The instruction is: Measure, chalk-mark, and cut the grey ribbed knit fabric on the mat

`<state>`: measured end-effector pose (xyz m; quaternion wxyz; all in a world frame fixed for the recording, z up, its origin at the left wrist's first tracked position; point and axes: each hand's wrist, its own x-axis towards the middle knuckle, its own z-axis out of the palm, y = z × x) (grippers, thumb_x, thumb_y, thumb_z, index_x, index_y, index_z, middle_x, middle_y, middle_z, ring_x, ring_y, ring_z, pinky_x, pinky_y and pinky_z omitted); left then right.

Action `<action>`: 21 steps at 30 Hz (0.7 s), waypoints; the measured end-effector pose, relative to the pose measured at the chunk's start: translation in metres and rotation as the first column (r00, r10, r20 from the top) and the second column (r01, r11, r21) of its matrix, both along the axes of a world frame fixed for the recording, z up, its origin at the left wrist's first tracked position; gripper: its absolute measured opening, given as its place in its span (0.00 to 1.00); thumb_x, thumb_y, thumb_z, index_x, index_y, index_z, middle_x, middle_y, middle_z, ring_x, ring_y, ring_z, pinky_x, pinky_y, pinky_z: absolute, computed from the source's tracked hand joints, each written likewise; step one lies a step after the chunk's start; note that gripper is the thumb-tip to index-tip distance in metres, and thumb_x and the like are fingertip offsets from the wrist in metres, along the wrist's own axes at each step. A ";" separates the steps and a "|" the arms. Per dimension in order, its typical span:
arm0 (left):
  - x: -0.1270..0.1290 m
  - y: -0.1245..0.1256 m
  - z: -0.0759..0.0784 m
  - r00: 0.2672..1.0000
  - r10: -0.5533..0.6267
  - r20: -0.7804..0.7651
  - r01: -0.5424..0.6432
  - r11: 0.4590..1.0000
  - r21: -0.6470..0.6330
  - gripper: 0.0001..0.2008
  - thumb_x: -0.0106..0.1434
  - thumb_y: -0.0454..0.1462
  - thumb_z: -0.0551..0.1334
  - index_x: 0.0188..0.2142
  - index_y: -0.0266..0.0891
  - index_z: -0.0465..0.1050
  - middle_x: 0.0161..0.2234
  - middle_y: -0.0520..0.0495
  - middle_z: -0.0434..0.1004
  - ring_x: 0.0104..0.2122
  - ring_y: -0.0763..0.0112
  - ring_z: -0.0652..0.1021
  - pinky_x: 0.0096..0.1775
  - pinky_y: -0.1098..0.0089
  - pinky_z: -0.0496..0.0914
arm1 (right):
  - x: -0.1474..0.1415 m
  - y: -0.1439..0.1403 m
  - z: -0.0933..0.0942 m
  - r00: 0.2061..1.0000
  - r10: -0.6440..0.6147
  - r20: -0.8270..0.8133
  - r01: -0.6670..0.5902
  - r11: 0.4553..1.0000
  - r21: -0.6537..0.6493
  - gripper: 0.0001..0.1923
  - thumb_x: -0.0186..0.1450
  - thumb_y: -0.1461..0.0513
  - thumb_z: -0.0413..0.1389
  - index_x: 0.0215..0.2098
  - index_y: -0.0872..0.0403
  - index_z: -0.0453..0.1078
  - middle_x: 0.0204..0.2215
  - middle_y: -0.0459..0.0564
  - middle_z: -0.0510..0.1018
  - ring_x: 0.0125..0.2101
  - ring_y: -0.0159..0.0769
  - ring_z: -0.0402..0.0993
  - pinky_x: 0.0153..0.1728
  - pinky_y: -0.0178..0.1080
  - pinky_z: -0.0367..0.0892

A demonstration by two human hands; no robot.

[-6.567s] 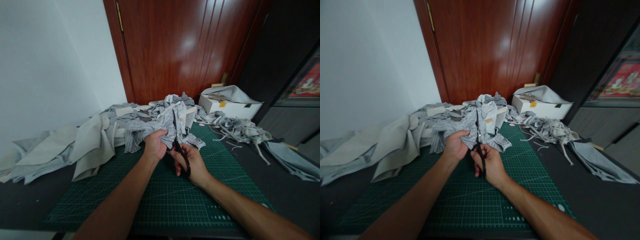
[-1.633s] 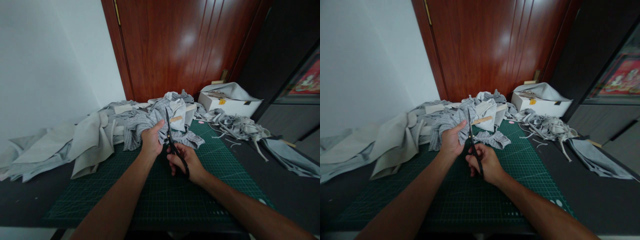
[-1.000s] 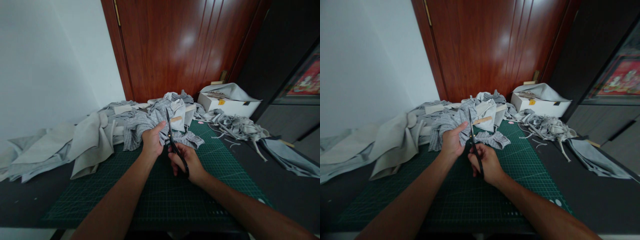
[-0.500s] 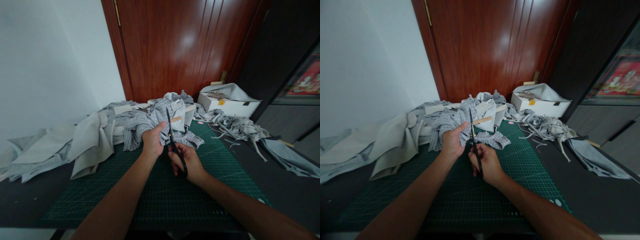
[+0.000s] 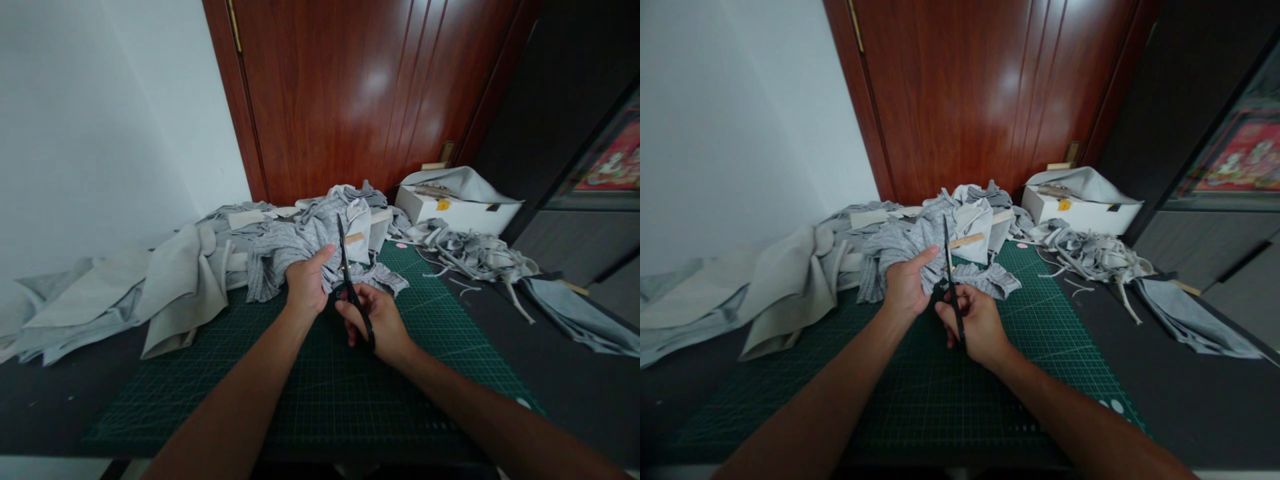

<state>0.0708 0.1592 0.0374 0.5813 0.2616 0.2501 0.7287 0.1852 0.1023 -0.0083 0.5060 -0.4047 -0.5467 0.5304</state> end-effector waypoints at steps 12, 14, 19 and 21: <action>0.002 -0.001 -0.001 0.999 0.028 -0.016 -0.028 1.000 -0.010 0.27 0.34 0.33 0.82 0.35 0.33 0.79 0.32 0.43 0.85 0.35 0.49 0.86 0.45 0.51 0.79 | 0.003 0.001 0.003 0.998 -0.037 0.047 0.036 0.999 0.027 0.20 0.57 0.50 0.70 0.35 0.51 0.68 0.12 0.35 0.70 0.11 0.29 0.65 0.12 0.30 0.62; 0.002 -0.001 0.000 1.000 0.022 -0.012 -0.022 1.000 -0.005 0.27 0.34 0.33 0.82 0.36 0.33 0.79 0.32 0.44 0.86 0.36 0.48 0.86 0.46 0.51 0.79 | 0.003 0.000 0.004 0.998 -0.036 0.058 0.034 0.999 0.027 0.19 0.57 0.50 0.70 0.35 0.52 0.68 0.12 0.36 0.70 0.11 0.29 0.65 0.11 0.30 0.61; 0.001 -0.002 0.002 1.000 0.020 0.017 -0.020 1.000 -0.001 0.28 0.36 0.30 0.81 0.39 0.34 0.80 0.32 0.46 0.86 0.38 0.49 0.87 0.48 0.53 0.80 | 0.002 -0.001 0.005 0.998 -0.038 0.055 0.037 0.999 0.024 0.20 0.58 0.50 0.69 0.35 0.52 0.68 0.12 0.35 0.70 0.10 0.28 0.63 0.11 0.29 0.60; -0.001 -0.001 0.004 0.999 0.003 0.033 -0.003 1.000 -0.005 0.26 0.38 0.29 0.80 0.39 0.33 0.80 0.32 0.45 0.86 0.38 0.49 0.87 0.48 0.52 0.80 | 0.002 0.000 0.004 0.998 -0.037 0.053 0.036 0.999 0.030 0.19 0.58 0.50 0.69 0.35 0.52 0.68 0.12 0.35 0.70 0.10 0.28 0.63 0.11 0.29 0.60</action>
